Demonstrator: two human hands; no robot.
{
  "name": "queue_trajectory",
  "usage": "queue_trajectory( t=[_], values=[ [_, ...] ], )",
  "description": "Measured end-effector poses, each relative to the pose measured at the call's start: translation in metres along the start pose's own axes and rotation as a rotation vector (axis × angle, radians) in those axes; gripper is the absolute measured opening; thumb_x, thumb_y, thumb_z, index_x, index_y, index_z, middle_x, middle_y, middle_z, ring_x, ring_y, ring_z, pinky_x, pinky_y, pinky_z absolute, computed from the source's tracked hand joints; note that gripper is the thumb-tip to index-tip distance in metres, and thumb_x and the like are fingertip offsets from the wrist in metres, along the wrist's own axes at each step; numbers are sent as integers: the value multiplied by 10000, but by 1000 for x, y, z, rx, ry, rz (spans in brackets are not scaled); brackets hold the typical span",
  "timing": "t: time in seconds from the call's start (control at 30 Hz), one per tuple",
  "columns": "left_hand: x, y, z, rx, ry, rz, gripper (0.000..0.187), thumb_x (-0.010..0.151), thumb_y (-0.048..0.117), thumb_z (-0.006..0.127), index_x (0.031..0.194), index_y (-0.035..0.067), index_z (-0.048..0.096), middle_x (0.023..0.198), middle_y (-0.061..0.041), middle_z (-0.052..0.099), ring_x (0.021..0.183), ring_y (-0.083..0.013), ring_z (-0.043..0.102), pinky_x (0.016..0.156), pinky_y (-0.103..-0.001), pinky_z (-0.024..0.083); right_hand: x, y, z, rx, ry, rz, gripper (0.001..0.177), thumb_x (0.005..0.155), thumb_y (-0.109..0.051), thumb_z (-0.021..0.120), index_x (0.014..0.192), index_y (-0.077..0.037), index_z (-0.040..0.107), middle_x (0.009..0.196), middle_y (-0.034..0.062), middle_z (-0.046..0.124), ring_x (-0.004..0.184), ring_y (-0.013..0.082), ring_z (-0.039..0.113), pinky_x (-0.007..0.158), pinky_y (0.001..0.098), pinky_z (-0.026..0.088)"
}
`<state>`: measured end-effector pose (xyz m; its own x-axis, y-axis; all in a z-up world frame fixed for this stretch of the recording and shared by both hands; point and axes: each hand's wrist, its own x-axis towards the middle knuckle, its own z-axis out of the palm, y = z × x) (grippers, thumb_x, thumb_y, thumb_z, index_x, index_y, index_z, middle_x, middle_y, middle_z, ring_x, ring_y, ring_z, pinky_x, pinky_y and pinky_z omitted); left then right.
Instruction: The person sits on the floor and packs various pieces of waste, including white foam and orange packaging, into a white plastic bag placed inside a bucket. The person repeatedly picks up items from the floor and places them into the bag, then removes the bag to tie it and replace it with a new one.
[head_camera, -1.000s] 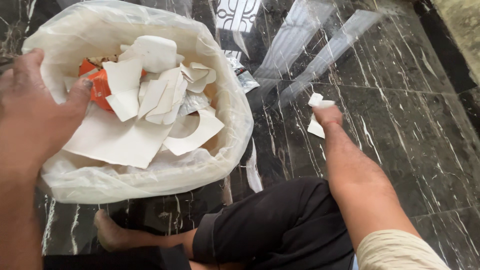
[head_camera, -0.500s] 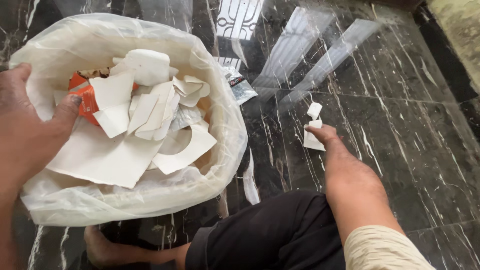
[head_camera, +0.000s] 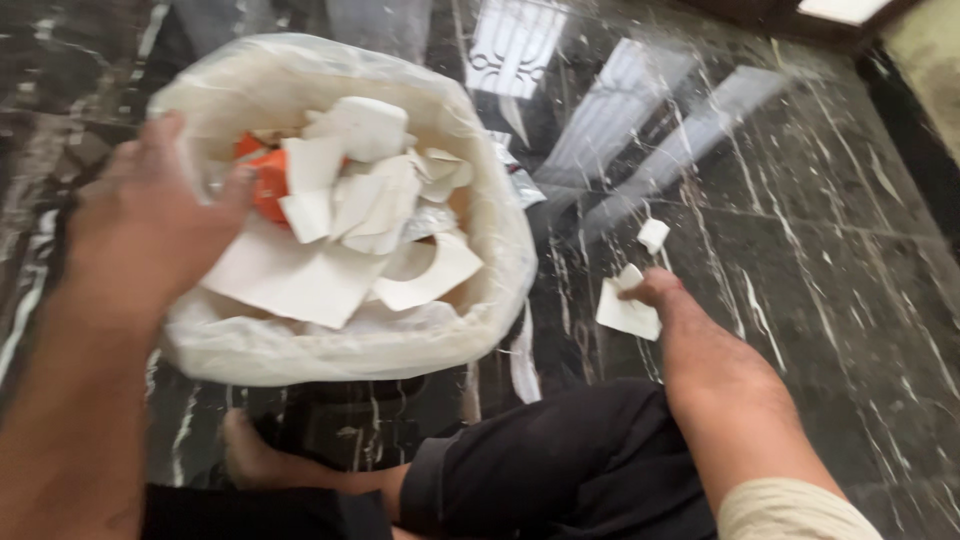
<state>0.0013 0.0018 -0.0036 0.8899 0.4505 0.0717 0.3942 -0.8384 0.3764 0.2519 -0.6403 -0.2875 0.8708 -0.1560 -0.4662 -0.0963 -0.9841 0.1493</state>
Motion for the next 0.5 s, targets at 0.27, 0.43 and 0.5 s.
queue_trajectory(
  t=[0.27,0.43,0.5],
  values=[
    [0,-3,-1,-72,-11,20,812,963,539,572,1556,45,322,1432,-295,499,1209,-479,581,994,-541,475,-26,-21,-10,-241,51,-65,719,731,-645,816,1197,-99,778,1267,101,722,1179,257,692,983,400,569],
    [-3,-1,-2,-89,38,61,808,969,531,575,1540,11,338,1408,-297,530,1208,-449,606,1013,-519,474,-30,-19,-11,-208,97,-1,576,753,-534,821,1198,-168,806,1254,86,758,1164,268,721,1011,367,576],
    [-2,-1,-2,-84,38,55,811,964,533,579,1541,17,338,1402,-294,534,1208,-445,607,1016,-517,470,-31,-17,-13,-132,98,27,565,747,-497,844,1196,-157,804,1251,101,762,1160,277,724,1009,368,578]
  ],
)
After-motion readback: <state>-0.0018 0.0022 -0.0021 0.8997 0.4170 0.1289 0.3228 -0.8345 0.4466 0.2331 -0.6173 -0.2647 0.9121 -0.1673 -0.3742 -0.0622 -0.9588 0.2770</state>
